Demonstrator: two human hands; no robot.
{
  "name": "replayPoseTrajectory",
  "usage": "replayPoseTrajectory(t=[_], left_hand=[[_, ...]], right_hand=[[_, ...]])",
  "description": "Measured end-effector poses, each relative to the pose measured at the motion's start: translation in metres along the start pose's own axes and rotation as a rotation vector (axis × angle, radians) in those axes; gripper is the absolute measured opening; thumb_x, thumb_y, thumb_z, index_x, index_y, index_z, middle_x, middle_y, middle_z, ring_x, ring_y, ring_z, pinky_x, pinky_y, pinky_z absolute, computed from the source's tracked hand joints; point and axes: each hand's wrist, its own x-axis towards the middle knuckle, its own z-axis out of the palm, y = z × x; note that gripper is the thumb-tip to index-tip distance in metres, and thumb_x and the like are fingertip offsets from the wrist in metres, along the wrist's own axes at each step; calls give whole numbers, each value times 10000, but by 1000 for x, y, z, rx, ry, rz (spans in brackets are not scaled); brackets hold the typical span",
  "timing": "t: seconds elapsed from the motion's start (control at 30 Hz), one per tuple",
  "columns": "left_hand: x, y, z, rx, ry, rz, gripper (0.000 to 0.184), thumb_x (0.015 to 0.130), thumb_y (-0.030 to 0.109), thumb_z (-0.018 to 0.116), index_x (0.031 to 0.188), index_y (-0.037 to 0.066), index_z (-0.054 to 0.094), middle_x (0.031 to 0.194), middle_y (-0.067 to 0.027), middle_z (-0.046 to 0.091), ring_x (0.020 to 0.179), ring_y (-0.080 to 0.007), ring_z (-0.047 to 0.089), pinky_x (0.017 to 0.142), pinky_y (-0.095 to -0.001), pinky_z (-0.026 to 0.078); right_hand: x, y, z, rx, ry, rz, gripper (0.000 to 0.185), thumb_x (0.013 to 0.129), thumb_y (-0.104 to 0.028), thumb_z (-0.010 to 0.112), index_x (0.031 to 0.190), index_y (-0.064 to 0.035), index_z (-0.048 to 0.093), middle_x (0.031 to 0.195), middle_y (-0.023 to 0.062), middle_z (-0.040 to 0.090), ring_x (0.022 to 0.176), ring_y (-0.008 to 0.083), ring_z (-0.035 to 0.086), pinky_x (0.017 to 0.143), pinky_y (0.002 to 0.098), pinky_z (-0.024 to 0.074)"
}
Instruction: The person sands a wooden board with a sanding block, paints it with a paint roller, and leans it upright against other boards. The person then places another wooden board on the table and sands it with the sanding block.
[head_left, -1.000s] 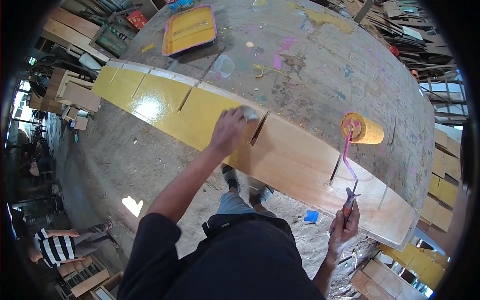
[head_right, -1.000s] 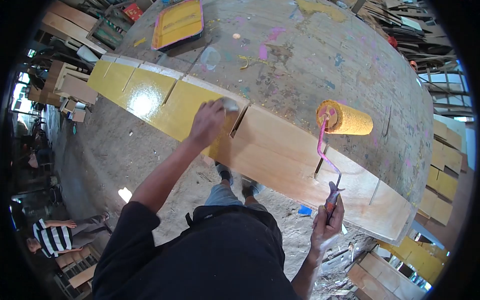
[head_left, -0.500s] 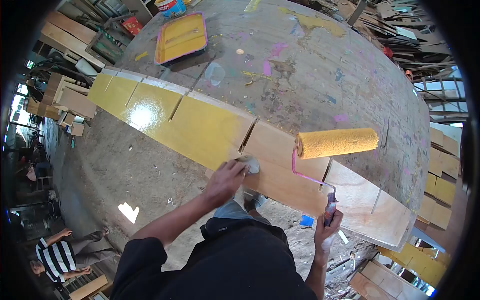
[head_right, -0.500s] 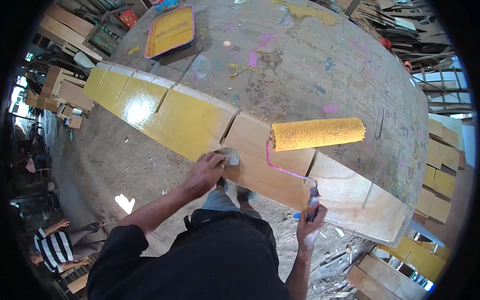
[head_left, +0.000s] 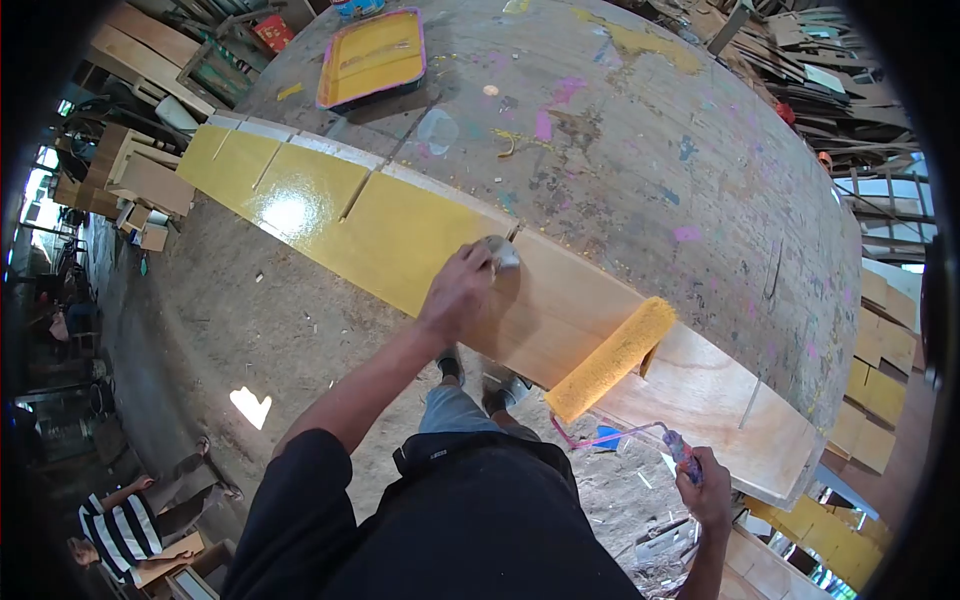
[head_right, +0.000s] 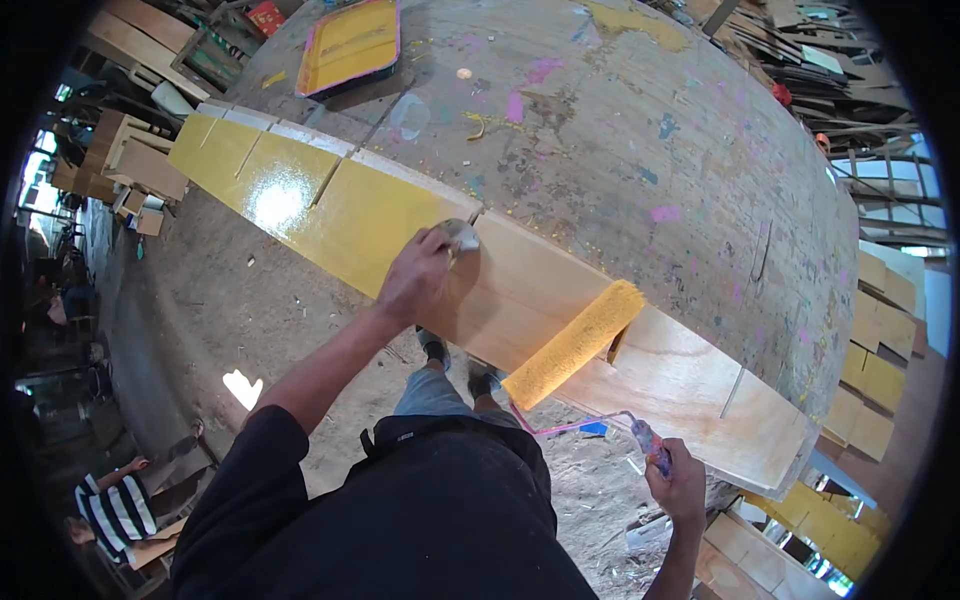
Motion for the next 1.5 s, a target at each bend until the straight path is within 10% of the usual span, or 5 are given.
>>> replayPoseTrajectory(t=[0.6, 0.73, 1.5], left_hand=[[-69, 20, 3, -1, 8, 86, 352, 895, 10, 614, 1222, -111, 665, 1361, -205, 614, 1277, -394, 591, 1065, -461, 529], [41, 11, 10, 26, 5, -31, 342, 919, 20, 628, 1229, -118, 677, 1372, -212, 624, 1250, -394, 620, 1064, -466, 541], [-19, 20, 6, 8, 120, 36, 303, 866, 5, 610, 1144, -80, 695, 1349, -205, 608, 1183, -384, 614, 1022, -448, 538]], right_hand=[[31, 5, -31, -207, -14, -19, 280, 851, -117, 772, 1098, -48, 659, 963, 188, 724, 820, 410, 722, 709, 484, 548], [31, -4, -28, -165, -10, 39, 292, 843, -109, 777, 1108, -48, 671, 958, 190, 723, 816, 401, 724, 713, 468, 549], [26, -5, -23, -160, 38, 45, 266, 853, -126, 781, 1079, -48, 665, 976, 197, 721, 855, 423, 727, 737, 482, 557]])
